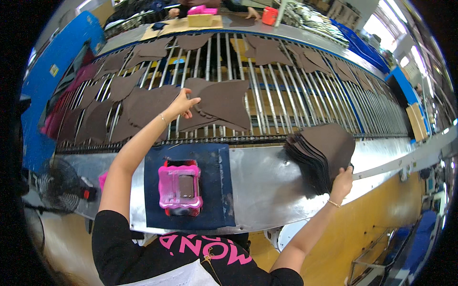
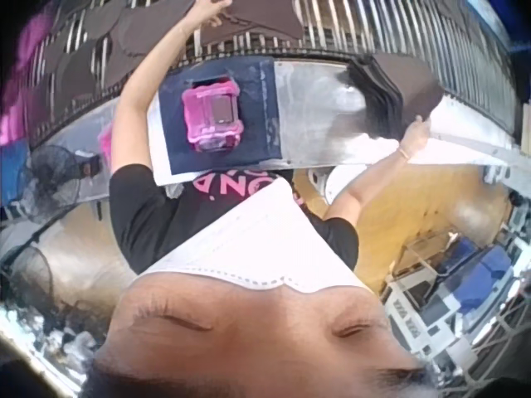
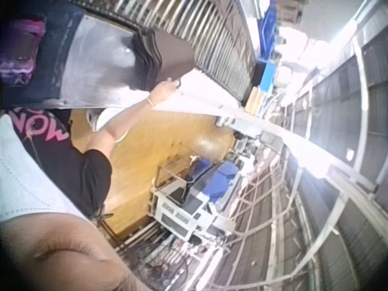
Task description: The person repeatedly picks up brown fabric pieces from a stack and places them onto a moving conveyor belt. The pieces are handled one at a time and arranged in a line along the belt.
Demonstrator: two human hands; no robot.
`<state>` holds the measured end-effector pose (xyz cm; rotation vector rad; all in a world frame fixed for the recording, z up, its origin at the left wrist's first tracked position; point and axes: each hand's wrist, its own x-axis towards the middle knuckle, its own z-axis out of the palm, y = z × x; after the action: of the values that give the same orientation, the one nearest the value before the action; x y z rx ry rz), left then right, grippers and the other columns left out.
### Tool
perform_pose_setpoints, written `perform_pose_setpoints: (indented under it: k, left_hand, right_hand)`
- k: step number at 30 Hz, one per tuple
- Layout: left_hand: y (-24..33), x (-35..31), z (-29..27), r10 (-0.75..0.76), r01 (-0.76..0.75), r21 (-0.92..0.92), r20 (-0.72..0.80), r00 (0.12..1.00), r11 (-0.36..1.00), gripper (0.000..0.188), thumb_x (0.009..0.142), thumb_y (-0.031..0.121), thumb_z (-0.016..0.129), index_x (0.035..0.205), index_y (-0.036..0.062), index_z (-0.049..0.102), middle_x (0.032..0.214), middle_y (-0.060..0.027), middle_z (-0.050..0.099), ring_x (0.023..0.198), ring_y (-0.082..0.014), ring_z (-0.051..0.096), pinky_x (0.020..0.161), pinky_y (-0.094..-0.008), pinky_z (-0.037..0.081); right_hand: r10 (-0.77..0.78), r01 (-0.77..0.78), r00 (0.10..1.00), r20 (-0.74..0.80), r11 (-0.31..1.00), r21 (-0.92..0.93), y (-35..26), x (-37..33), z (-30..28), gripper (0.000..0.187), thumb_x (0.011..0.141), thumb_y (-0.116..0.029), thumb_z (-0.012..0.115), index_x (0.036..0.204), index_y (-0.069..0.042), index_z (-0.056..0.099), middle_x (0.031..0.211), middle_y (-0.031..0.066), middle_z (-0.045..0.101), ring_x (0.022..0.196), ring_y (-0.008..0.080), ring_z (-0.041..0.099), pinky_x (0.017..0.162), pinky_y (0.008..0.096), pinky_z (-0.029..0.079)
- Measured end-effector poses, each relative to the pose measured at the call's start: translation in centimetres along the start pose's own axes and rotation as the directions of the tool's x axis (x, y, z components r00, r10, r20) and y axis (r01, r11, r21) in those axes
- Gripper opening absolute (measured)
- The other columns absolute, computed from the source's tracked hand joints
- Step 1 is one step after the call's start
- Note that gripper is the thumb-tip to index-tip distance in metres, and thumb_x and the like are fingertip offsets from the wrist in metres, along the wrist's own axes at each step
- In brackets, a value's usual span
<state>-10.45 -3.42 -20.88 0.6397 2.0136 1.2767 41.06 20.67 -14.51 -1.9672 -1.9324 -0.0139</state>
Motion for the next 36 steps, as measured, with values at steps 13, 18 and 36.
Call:
perform_pose_setpoints:
  k: [13,18,36]
  left_hand:
    - [5.3,-23.5,-4.3,0.364,-0.332,-0.281,0.067,0.929,0.900,0.045,0.089,0.023,0.065,0.124,-0.0005,0.049,0.102,-0.0086,0.058,0.077,-0.0159,0.066,0.057,-0.0239,0.053]
    - [4.5,-31.4,-12.2,0.374,-0.404,-0.086,-0.244,0.895,0.911,0.023,0.091,0.018,0.061,0.104,-0.0016,0.058,0.072,-0.0014,0.060,0.055,-0.0094,0.063,0.043,-0.0191,0.047]
    - [-1.1,-30.8,-6.7,0.153,-0.142,0.089,-0.136,0.979,0.986,0.011,0.085,0.004,0.063,0.093,-0.0041,0.062,0.073,-0.0074,0.061,0.053,-0.0129,0.062,0.048,-0.0252,0.048]
  right_hand:
    - [-0.630,0.032,0.774,-0.059,-0.055,0.998,-16.8,-18.6,-5.7,0.016,0.098,-0.016,0.048,0.099,0.000,0.047,0.081,0.0070,0.061,0.054,0.0104,0.057,0.044,0.0247,0.049]
    - [-0.872,0.033,0.487,-0.042,-0.029,0.999,-20.8,-24.1,-3.4,0.018,0.086,-0.001,0.063,0.103,0.002,0.059,0.080,0.0059,0.067,0.084,0.0089,0.059,0.070,0.0245,0.048]
    - [-0.949,0.734,0.270,-0.160,0.095,0.672,-12.8,-21.5,0.9,0.008,0.075,-0.004,0.072,0.082,-0.007,0.071,0.077,0.0083,0.068,0.068,0.0248,0.060,0.082,0.0352,0.041]
